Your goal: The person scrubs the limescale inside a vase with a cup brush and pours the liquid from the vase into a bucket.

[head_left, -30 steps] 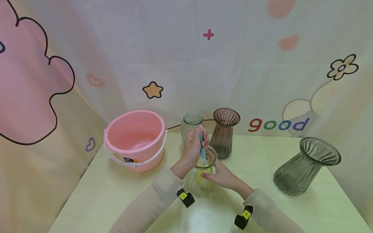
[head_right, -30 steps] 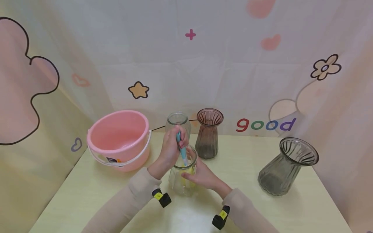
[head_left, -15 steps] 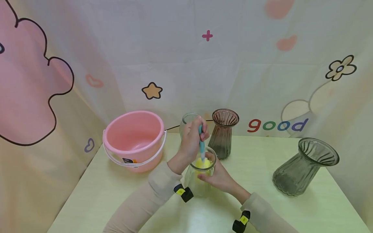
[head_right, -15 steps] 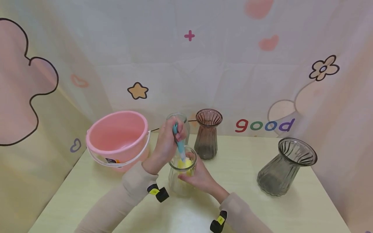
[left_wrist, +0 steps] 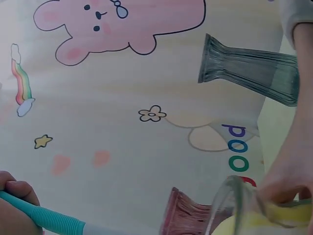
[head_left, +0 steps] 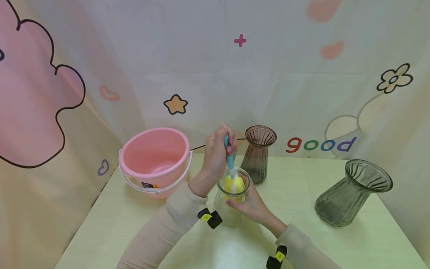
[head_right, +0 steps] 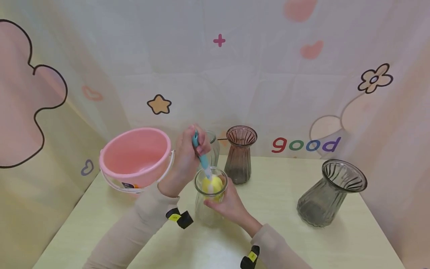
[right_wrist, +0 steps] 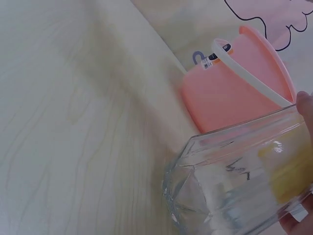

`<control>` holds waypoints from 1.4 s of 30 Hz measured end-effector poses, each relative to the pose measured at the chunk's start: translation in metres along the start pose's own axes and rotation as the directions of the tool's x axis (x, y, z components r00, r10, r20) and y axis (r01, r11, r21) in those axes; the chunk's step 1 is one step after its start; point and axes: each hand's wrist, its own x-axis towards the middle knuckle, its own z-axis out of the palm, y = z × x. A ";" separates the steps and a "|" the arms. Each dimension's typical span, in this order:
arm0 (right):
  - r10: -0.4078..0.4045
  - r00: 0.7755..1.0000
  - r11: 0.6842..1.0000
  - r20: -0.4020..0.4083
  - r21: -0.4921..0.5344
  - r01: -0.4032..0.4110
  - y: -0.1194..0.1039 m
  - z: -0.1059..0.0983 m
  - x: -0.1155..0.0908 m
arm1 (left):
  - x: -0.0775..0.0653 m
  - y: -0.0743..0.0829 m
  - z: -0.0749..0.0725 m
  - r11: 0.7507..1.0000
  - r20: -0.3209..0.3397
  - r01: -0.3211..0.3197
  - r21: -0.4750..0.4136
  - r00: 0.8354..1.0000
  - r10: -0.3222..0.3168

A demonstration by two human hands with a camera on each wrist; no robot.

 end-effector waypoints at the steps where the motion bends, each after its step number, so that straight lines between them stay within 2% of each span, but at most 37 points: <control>1: 0.006 1.000 1.000 -0.001 -0.003 -0.006 -0.001 0.000 0.000 | -0.001 -0.004 -0.001 1.000 -0.009 0.000 0.011 1.000 0.000; 6: -0.012 1.000 1.000 -0.024 0.019 0.012 -0.003 0.001 0.000 | -0.004 -0.029 -0.007 1.000 -0.047 -0.004 0.029 0.999 0.006; 11: -0.016 0.997 1.000 -0.069 0.003 0.017 -0.002 0.006 -0.003 | -0.010 -0.052 -0.016 0.997 -0.066 0.068 0.045 0.996 -0.065; 14: -0.023 0.997 1.000 -0.078 -0.022 0.021 -0.003 0.008 -0.005 | -0.013 -0.060 -0.019 0.993 -0.078 0.102 0.052 0.992 -0.098; 17: -0.066 0.997 0.997 -0.043 -0.043 0.065 -0.003 0.006 -0.006 | -0.014 -0.062 -0.019 0.993 -0.069 0.096 0.069 0.993 -0.091; 21: -0.106 0.992 0.993 0.062 -0.039 0.109 -0.004 -0.004 -0.006 | -0.015 -0.062 -0.019 0.994 -0.051 0.081 0.074 0.996 -0.077; 26: -0.090 0.983 0.991 0.162 -0.084 0.105 -0.002 -0.016 -0.007 | -0.014 -0.062 -0.019 0.994 -0.060 0.096 0.052 0.994 -0.093; 30: -0.069 0.984 0.991 0.166 -0.103 0.087 0.001 -0.018 -0.006 | -0.014 -0.060 -0.018 0.995 -0.063 0.097 0.030 0.993 -0.095; 34: -0.059 0.988 0.996 0.145 -0.053 0.067 0.003 -0.014 -0.005 | -0.014 -0.054 -0.014 0.996 -0.057 0.089 0.031 0.995 -0.087; 42: 0.004 0.993 0.999 0.116 0.045 -0.010 0.004 -0.009 -0.007 | -0.003 -0.018 -0.003 0.999 -0.048 0.044 -0.018 0.998 -0.045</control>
